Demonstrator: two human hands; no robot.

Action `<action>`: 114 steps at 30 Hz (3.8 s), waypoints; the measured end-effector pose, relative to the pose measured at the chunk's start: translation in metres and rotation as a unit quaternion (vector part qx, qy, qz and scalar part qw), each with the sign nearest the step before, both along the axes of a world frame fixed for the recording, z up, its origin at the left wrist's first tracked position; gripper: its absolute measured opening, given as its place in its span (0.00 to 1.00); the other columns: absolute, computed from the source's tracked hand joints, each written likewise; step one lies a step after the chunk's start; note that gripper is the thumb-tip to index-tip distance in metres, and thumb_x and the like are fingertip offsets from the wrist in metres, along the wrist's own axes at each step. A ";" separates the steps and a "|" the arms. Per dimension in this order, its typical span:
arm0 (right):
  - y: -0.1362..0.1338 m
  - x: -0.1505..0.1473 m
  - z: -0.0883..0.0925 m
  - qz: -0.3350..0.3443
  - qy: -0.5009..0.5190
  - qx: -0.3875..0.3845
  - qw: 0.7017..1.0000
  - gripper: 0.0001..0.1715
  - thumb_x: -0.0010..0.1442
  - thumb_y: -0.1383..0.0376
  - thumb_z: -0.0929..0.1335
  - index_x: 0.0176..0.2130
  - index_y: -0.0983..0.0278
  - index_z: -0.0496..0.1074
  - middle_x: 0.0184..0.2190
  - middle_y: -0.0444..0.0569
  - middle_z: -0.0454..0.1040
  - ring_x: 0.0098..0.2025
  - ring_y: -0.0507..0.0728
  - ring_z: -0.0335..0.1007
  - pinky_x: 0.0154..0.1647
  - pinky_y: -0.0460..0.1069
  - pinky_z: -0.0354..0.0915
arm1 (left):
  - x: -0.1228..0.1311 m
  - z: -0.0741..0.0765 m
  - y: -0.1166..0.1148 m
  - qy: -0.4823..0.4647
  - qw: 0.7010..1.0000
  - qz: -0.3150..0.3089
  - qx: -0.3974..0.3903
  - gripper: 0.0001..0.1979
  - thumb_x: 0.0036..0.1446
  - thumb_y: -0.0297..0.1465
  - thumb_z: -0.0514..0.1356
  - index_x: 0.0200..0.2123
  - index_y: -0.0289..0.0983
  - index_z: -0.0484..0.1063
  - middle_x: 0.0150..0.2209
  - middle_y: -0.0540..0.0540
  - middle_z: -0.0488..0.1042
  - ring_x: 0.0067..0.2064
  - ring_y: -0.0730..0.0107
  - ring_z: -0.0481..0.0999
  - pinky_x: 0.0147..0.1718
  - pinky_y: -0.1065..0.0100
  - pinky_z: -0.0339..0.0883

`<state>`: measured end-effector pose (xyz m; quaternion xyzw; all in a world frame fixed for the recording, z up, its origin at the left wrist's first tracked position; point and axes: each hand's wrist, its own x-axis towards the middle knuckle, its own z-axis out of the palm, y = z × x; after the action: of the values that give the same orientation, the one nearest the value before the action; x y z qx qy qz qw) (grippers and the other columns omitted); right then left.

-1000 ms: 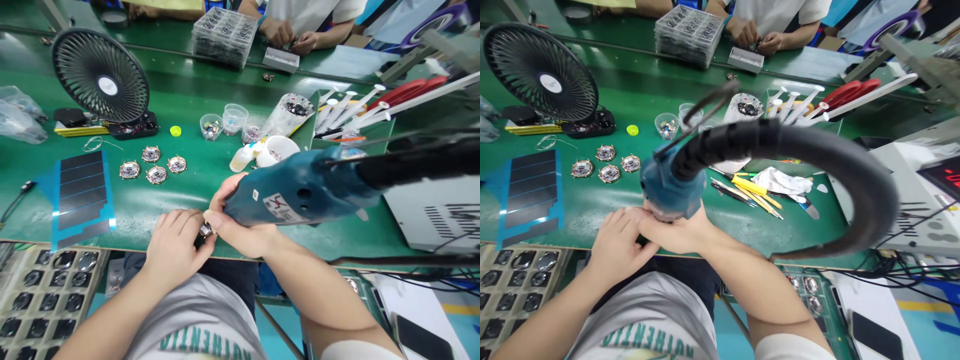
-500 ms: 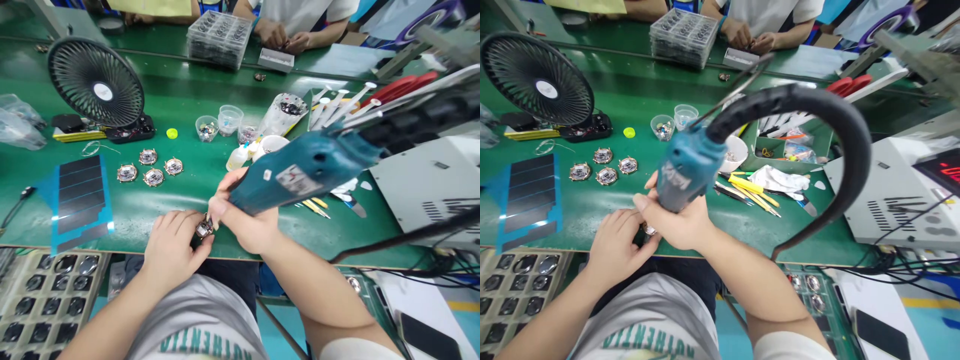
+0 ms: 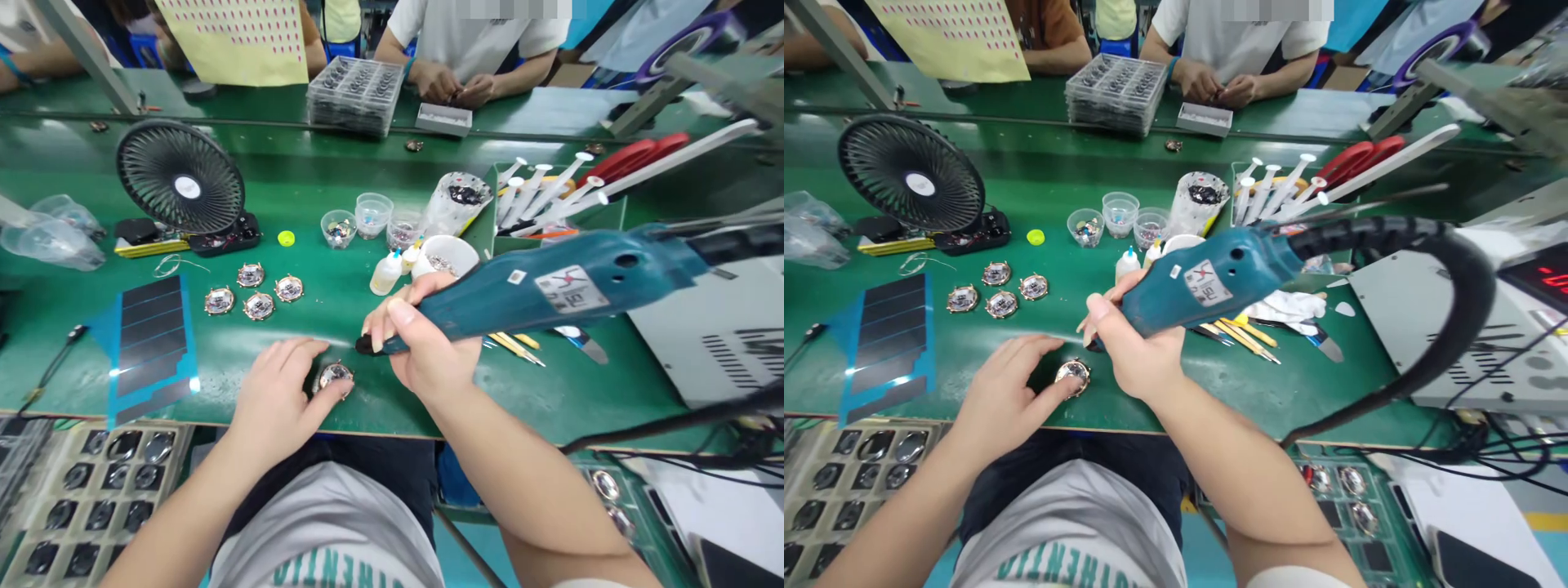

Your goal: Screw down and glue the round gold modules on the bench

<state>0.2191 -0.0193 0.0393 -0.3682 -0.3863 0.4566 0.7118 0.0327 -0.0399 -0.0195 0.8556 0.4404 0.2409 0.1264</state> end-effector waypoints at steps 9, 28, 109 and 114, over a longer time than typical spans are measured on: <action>-0.009 -0.006 -0.016 0.075 -0.033 0.009 0.997 0.12 0.64 0.68 0.72 0.43 0.63 0.64 0.23 0.36 0.69 0.21 0.47 0.68 0.29 0.46 0.72 | -0.001 -0.005 -0.019 -0.015 1.000 -0.025 0.002 0.15 0.67 0.42 0.64 0.53 0.43 0.71 0.51 0.54 0.76 0.50 0.67 0.72 0.48 0.62 0.63; -0.008 -0.015 -0.016 0.100 -0.061 -0.064 0.991 0.16 0.61 0.63 0.72 0.42 0.64 0.62 0.22 0.38 0.67 0.21 0.49 0.67 0.26 0.46 0.69 | -0.003 -0.008 -0.017 -0.033 0.996 -0.060 0.059 0.15 0.64 0.36 0.68 0.50 0.39 0.72 0.48 0.50 0.77 0.46 0.68 0.72 0.46 0.62 0.64; -0.011 -0.014 -0.017 0.075 -0.162 0.027 0.984 0.11 0.69 0.68 0.68 0.46 0.60 0.60 0.23 0.35 0.63 0.22 0.48 0.65 0.29 0.47 0.68 | -0.001 -0.009 -0.018 -0.020 0.995 -0.055 0.085 0.14 0.65 0.37 0.67 0.50 0.39 0.72 0.47 0.50 0.77 0.44 0.65 0.71 0.44 0.61 0.63; -0.008 -0.010 -0.017 0.066 -0.085 0.030 0.994 0.13 0.68 0.69 0.70 0.47 0.61 0.62 0.24 0.35 0.68 0.22 0.47 0.67 0.30 0.45 0.71 | -0.002 -0.003 -0.017 -0.043 0.997 -0.037 0.049 0.19 0.65 0.44 0.65 0.49 0.37 0.70 0.44 0.52 0.77 0.44 0.70 0.73 0.45 0.65 0.65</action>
<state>0.2089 -0.0278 0.0219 -0.3584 -0.4822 0.4577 0.6554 0.0304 -0.0567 -0.0225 0.8652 0.3902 0.2943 0.1122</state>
